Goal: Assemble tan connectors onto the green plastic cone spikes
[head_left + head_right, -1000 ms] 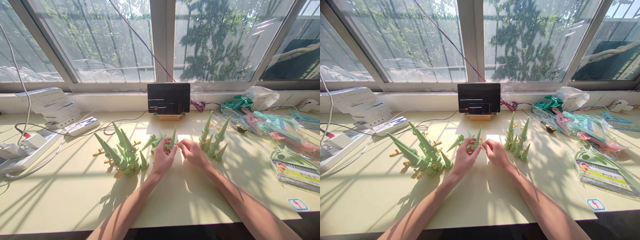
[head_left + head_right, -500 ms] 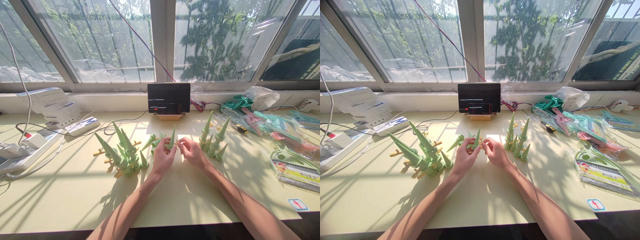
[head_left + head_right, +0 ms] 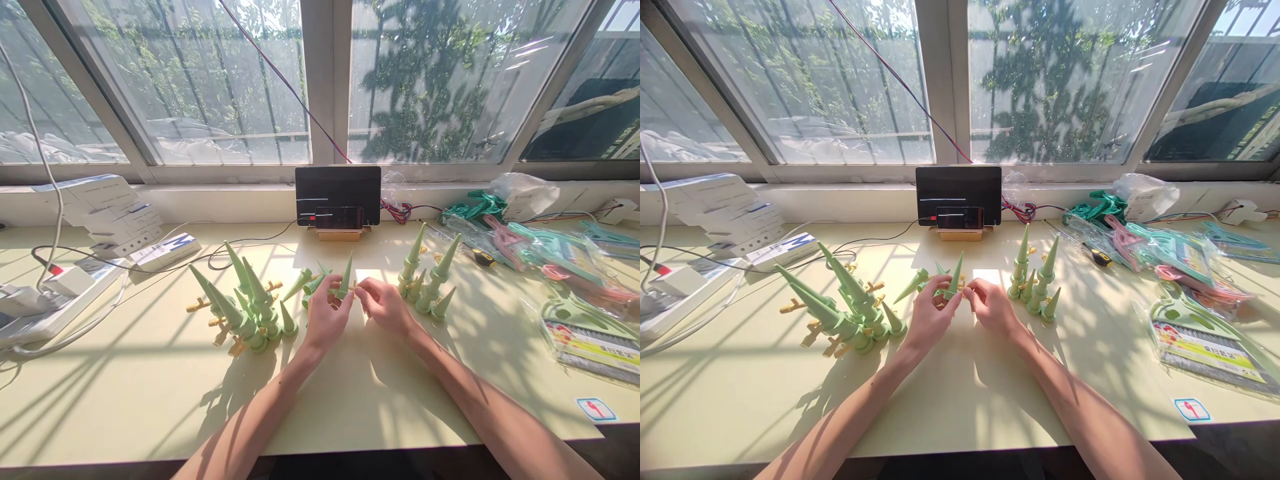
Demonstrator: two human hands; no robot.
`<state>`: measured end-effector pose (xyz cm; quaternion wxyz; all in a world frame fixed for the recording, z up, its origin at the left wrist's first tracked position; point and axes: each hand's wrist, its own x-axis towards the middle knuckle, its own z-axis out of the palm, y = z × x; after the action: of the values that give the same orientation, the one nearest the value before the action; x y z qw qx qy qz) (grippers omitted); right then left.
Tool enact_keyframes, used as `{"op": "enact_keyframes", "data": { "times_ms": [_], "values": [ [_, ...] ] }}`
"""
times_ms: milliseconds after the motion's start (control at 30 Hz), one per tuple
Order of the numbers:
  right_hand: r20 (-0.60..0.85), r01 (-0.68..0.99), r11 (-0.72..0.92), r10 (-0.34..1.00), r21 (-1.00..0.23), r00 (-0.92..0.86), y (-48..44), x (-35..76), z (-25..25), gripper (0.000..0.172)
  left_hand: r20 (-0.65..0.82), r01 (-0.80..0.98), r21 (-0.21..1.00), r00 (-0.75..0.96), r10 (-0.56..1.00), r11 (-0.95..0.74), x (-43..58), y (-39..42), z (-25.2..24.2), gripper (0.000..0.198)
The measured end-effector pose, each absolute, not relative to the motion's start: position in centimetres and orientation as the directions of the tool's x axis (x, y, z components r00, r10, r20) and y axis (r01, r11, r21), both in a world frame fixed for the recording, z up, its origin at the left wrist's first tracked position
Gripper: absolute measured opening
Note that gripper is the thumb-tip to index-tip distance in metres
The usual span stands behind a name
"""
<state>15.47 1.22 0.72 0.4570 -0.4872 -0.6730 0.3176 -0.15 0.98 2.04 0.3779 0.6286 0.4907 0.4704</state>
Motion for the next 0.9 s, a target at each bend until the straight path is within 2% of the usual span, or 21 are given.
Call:
{"op": "enact_keyframes", "data": {
  "times_ms": [667,900],
  "values": [
    [0.146,0.202,0.167,0.983,-0.965,-0.113,1.28,15.47,0.92,0.024,0.217,0.256,0.938,0.091,0.972,-0.234,-0.14,0.9,1.99,0.033],
    [0.154,0.18,0.174,0.981,-0.968,-0.121,1.56,15.47,0.66,0.026,0.224,0.26,0.935,0.088,0.971,-0.239,-0.16,1.01,1.9,0.032]
  ]
}}
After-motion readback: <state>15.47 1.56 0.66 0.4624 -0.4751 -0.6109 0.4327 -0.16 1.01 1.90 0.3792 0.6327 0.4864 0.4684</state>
